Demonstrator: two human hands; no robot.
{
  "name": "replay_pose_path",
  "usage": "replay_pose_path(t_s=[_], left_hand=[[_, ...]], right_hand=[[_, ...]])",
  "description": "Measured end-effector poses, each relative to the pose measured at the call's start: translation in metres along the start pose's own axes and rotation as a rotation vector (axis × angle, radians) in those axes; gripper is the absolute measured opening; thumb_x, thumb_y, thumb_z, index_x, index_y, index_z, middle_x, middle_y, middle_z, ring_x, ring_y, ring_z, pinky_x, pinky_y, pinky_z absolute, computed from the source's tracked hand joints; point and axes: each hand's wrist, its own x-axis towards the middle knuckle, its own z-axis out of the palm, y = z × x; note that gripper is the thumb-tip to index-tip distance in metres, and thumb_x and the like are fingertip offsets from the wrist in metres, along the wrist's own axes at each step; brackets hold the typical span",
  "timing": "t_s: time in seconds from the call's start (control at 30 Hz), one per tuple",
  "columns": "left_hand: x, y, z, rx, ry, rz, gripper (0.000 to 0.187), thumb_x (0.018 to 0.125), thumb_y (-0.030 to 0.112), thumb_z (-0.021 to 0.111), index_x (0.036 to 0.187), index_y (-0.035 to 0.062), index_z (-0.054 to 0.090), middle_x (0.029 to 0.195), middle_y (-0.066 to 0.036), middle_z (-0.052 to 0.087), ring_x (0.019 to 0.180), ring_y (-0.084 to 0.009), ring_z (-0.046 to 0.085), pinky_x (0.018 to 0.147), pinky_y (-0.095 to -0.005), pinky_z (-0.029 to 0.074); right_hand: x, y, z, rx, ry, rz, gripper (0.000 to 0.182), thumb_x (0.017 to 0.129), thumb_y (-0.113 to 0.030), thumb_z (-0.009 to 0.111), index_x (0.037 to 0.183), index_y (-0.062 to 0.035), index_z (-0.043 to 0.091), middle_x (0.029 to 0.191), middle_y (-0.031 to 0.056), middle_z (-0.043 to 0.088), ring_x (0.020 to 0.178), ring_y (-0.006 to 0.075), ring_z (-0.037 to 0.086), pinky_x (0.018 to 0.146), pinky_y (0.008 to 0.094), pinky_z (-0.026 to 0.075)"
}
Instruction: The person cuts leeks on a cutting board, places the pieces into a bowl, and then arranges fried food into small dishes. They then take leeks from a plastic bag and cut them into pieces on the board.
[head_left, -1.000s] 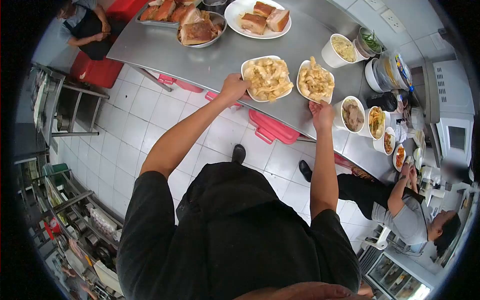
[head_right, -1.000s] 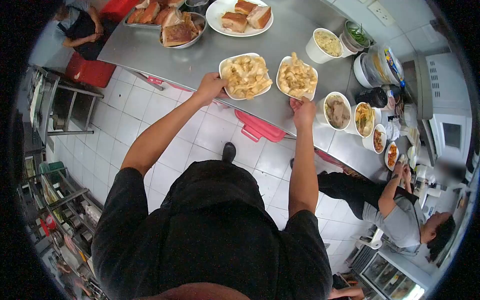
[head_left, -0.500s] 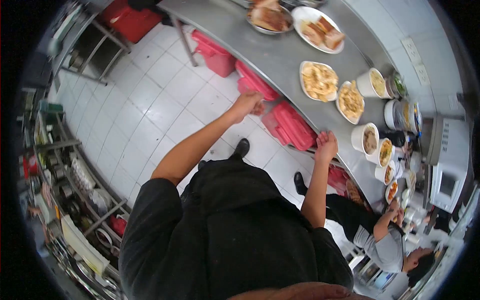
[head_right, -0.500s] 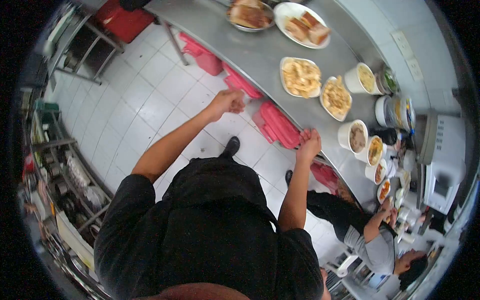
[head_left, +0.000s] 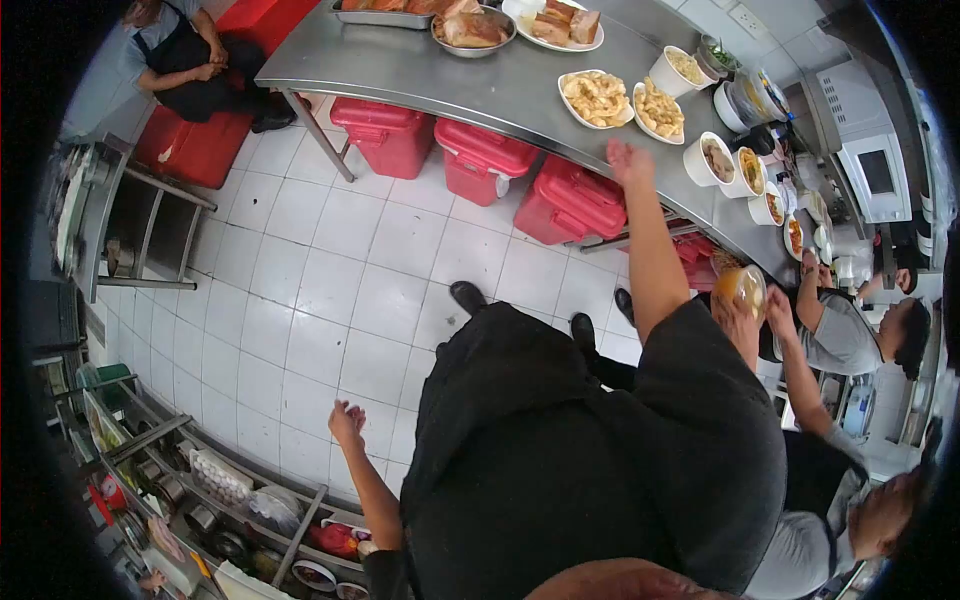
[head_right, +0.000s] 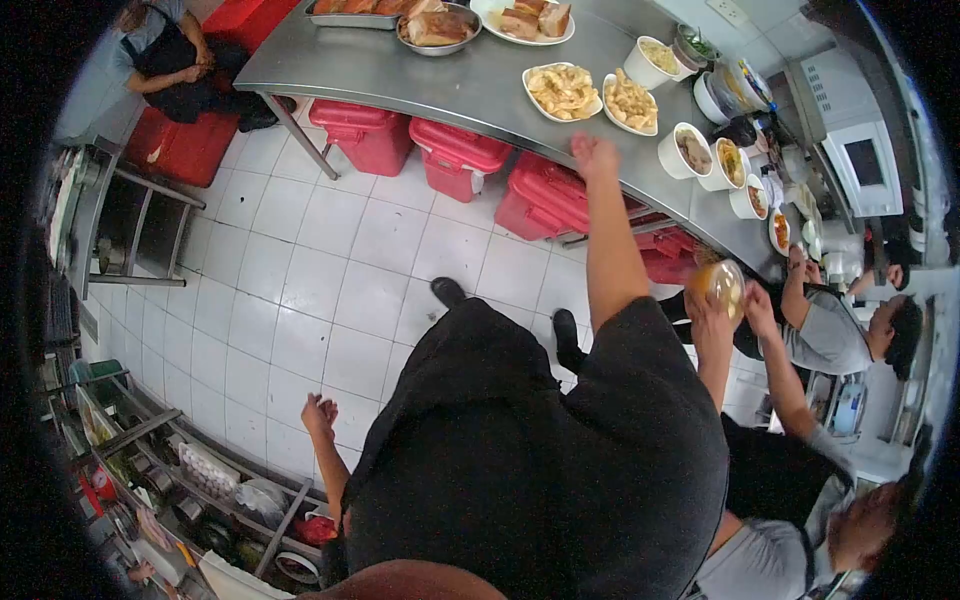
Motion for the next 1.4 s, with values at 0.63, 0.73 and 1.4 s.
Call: replay_pose_path(t_s=[0.63, 0.73, 1.4], left_hand=[[-0.03, -0.097, -0.141, -0.019, 0.256, -0.35, 0.039, 0.094, 0.034, 0.057, 0.116, 0.0021, 0.057, 0.092, -0.014, 0.065, 0.076, -0.0243, 0.063, 0.065, -0.0388, 0.051], [-0.037, -0.155, -0.174, 0.095, 0.24, -0.138, 0.036, 0.092, 0.037, 0.06, 0.106, 0.0034, 0.061, 0.082, -0.012, 0.065, 0.067, -0.0221, 0.062, 0.058, -0.0341, 0.049], [-0.241, -0.392, -0.224, -0.086, 1.176, -0.283, 0.024, 0.077, 0.028, 0.065, 0.089, 0.01, 0.074, 0.101, -0.017, 0.07, 0.094, -0.0347, 0.066, 0.086, -0.0408, 0.053]], right_hand=[[0.074, 0.007, 0.009, -0.224, 0.197, -0.324, 0.027, 0.097, -0.022, 0.039, 0.111, -0.0016, 0.05, 0.105, 0.0162, 0.058, 0.09, 0.0316, 0.061, 0.076, 0.0416, 0.052], [0.05, 0.023, -0.002, -1.554, 0.168, -0.766, 0.022, 0.095, -0.028, 0.048, 0.094, -0.0081, 0.06, 0.086, 0.0112, 0.061, 0.074, 0.0281, 0.061, 0.063, 0.038, 0.049], [-0.467, 0.673, 0.062, -1.639, -1.706, 0.309, 0.029, 0.093, -0.03, 0.06, 0.11, -0.0064, 0.062, 0.07, 0.0086, 0.062, 0.052, 0.018, 0.057, 0.046, 0.0297, 0.045]])
